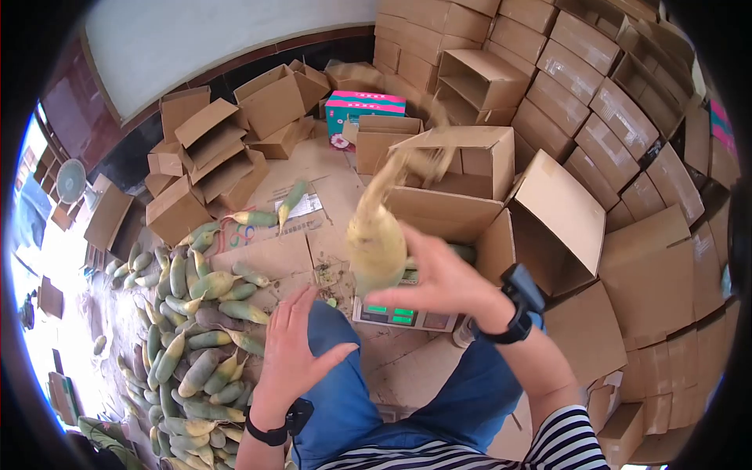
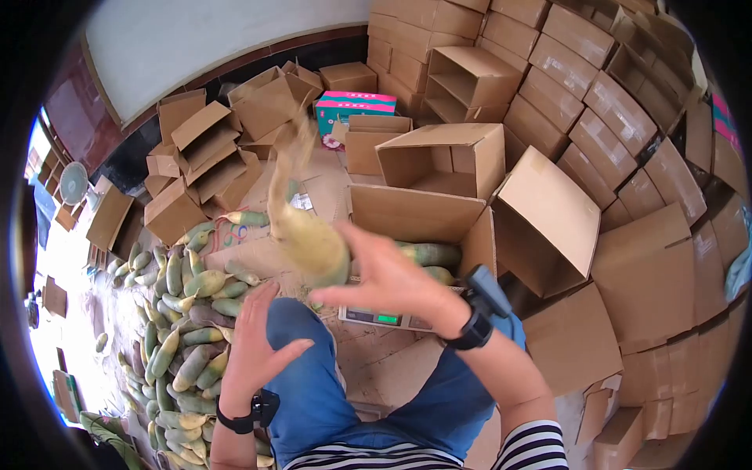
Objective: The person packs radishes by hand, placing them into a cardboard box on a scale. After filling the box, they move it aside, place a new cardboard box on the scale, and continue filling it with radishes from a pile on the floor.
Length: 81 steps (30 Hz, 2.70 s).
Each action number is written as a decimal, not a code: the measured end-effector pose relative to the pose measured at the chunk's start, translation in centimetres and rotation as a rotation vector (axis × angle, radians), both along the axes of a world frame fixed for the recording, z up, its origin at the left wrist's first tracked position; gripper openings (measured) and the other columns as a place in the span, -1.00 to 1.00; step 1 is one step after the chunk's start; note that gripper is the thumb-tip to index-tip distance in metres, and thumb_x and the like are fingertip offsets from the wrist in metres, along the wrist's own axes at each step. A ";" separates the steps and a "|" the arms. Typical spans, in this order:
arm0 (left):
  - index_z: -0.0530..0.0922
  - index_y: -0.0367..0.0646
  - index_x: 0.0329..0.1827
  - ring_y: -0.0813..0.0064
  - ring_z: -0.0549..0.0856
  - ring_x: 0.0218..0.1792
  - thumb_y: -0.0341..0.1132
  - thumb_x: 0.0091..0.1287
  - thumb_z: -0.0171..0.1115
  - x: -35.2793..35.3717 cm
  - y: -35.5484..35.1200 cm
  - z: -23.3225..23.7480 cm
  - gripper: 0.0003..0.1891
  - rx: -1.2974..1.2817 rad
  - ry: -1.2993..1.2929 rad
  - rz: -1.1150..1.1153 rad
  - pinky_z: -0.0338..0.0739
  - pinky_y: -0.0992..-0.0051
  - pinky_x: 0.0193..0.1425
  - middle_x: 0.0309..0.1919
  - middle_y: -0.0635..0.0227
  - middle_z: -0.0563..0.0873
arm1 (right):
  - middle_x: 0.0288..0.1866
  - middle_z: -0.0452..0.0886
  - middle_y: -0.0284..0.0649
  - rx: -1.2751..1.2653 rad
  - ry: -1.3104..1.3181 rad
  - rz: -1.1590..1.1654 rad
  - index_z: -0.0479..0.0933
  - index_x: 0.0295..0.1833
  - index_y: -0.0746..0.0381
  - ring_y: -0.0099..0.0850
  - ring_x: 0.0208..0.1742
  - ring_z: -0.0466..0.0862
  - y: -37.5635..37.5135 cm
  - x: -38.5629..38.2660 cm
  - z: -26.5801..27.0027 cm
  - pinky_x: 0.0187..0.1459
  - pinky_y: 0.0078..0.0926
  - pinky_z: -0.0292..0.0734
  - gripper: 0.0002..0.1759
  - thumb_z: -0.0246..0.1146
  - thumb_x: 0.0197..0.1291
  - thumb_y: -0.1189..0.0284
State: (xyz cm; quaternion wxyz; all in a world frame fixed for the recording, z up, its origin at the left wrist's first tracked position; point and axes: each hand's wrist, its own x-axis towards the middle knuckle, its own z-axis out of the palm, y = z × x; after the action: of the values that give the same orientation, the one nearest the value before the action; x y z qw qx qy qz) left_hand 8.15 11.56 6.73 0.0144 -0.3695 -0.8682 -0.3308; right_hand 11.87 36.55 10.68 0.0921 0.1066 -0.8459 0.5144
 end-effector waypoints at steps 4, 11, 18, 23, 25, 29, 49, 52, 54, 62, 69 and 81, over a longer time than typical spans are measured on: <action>0.46 -0.21 0.23 0.04 0.41 0.28 -0.02 0.03 0.48 -0.9 -0.4 -5.1 -0.27 -0.207 0.141 0.029 0.29 0.07 0.35 0.22 0.09 0.48 | -0.03 0.62 0.04 0.318 0.074 -0.221 0.42 0.16 0.27 0.03 0.04 0.61 6.3 -1.6 -4.9 0.07 -0.19 0.51 -0.30 0.48 -0.08 0.20; 0.52 -0.20 0.16 0.03 0.47 0.22 -0.06 0.02 0.48 -1.5 -0.3 -5.2 -0.35 -0.203 0.139 0.040 0.35 0.09 0.31 0.15 0.12 0.54 | -0.02 0.64 0.01 0.824 -0.440 -0.269 0.44 0.08 0.27 -0.06 0.05 0.64 13.1 -2.0 -14.5 0.05 -0.17 0.55 -0.34 0.50 -0.12 0.21; 0.54 -0.22 0.14 0.02 0.48 0.21 -0.09 0.01 0.49 -1.6 -0.1 -5.3 -0.36 -0.187 0.135 0.060 0.36 0.09 0.32 0.13 0.11 0.55 | -0.06 0.65 -0.07 0.995 -0.662 -0.159 0.51 0.05 0.22 -0.10 0.04 0.65 14.3 -2.3 -16.3 0.06 -0.17 0.57 -0.47 0.45 -0.06 0.26; 0.46 -0.21 0.27 0.00 0.43 0.29 -0.05 0.07 0.45 -1.2 -0.7 -5.8 -0.28 -0.109 0.077 0.068 0.30 0.11 0.38 0.25 0.08 0.49 | 0.00 0.61 -0.05 0.778 -0.186 -0.253 0.50 0.09 0.17 -0.03 0.09 0.60 12.9 -2.0 -14.0 0.08 -0.12 0.54 -0.58 0.29 0.11 0.28; 0.40 -0.23 0.34 0.00 0.39 0.34 -0.04 0.09 0.44 -1.5 -2.4 -6.6 -0.23 -0.069 0.067 0.177 0.26 0.12 0.42 0.31 0.05 0.44 | -0.03 0.60 -0.06 0.766 -0.144 -0.151 0.51 0.07 0.17 -0.03 0.05 0.60 12.9 -1.8 -14.7 0.06 -0.15 0.54 -0.60 0.29 0.11 0.29; 0.16 -0.32 0.49 0.02 0.21 0.48 -0.14 0.18 0.38 -2.3 -12.4 -9.3 -0.13 0.212 0.115 0.718 0.06 0.17 0.55 0.45 -0.07 0.24 | -0.09 0.62 -0.01 0.676 -0.218 -0.025 0.51 0.04 0.25 -0.01 -0.04 0.63 11.2 -1.1 -12.5 -0.03 -0.15 0.54 -0.61 0.31 0.12 0.31; 0.45 -0.15 0.24 0.11 0.40 0.35 -0.04 0.09 0.40 3.5 -35.3 -25.5 -0.33 -0.783 -0.487 1.043 0.31 0.01 0.35 0.27 0.06 0.47 | 0.02 0.60 -0.01 0.610 0.010 -0.040 0.52 0.10 0.29 -0.07 0.04 0.62 -1.0 -2.0 -7.9 0.11 -0.24 0.54 -0.58 0.33 0.09 0.48; 0.50 -0.17 0.16 0.12 0.52 0.23 -0.09 0.06 0.42 0.7 -33.4 -28.0 -0.39 -0.951 -0.918 0.747 0.48 0.03 0.13 0.17 0.11 0.54 | 0.05 0.61 -0.07 0.625 0.159 0.176 0.56 0.06 0.22 -0.08 0.09 0.60 -9.5 -2.3 -6.6 0.17 -0.17 0.49 -0.60 0.37 0.06 0.43; 0.49 -0.18 0.18 0.11 0.50 0.25 -0.13 0.10 0.38 -1.1 -30.8 -27.0 -0.41 -0.859 -0.684 0.818 0.46 0.05 0.16 0.21 0.10 0.52 | 0.02 0.63 -0.15 0.631 0.241 0.323 0.59 0.01 0.19 -0.14 0.09 0.60 -14.3 -3.3 -6.5 0.19 -0.16 0.46 -0.61 0.39 0.04 0.33; 0.39 -0.08 0.34 0.15 0.47 0.26 -0.34 0.28 0.14 -10.0 -31.5 -31.5 -0.49 -0.917 0.118 0.935 0.39 0.11 0.21 0.20 0.13 0.52 | -0.05 0.65 -0.20 0.665 0.249 0.358 0.62 -0.09 0.23 -0.20 0.04 0.61 -18.1 -5.9 -8.5 0.17 -0.18 0.46 -0.63 0.38 0.03 0.24; 0.53 -0.05 -0.07 0.24 0.55 0.06 -0.32 0.28 0.13 -11.5 -34.3 -31.9 -0.82 -0.928 -0.038 0.944 0.47 0.17 0.04 -0.09 0.29 0.55 | -0.07 0.66 -0.21 0.652 0.230 0.306 0.63 -0.10 0.24 -0.21 0.03 0.62 -17.8 -6.3 -8.8 0.16 -0.19 0.47 -0.63 0.38 0.01 0.25; 0.39 -0.20 0.25 -0.06 0.44 0.19 -0.42 -0.24 0.51 -7.1 -35.1 -28.4 -0.17 -0.692 -0.070 0.648 0.40 0.13 0.29 0.08 0.05 0.47 | -0.15 0.58 -0.18 0.486 0.275 0.263 0.55 -0.18 0.26 -0.22 -0.02 0.57 -17.7 -5.6 -10.2 0.13 -0.25 0.46 -0.69 0.32 0.06 0.25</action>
State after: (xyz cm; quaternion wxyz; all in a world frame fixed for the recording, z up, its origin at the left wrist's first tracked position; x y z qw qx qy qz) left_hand 1.07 -23.59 -21.71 -0.0366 -0.0513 -0.9979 -0.0128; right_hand 6.29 18.89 0.43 0.1104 0.3027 -0.9027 0.2851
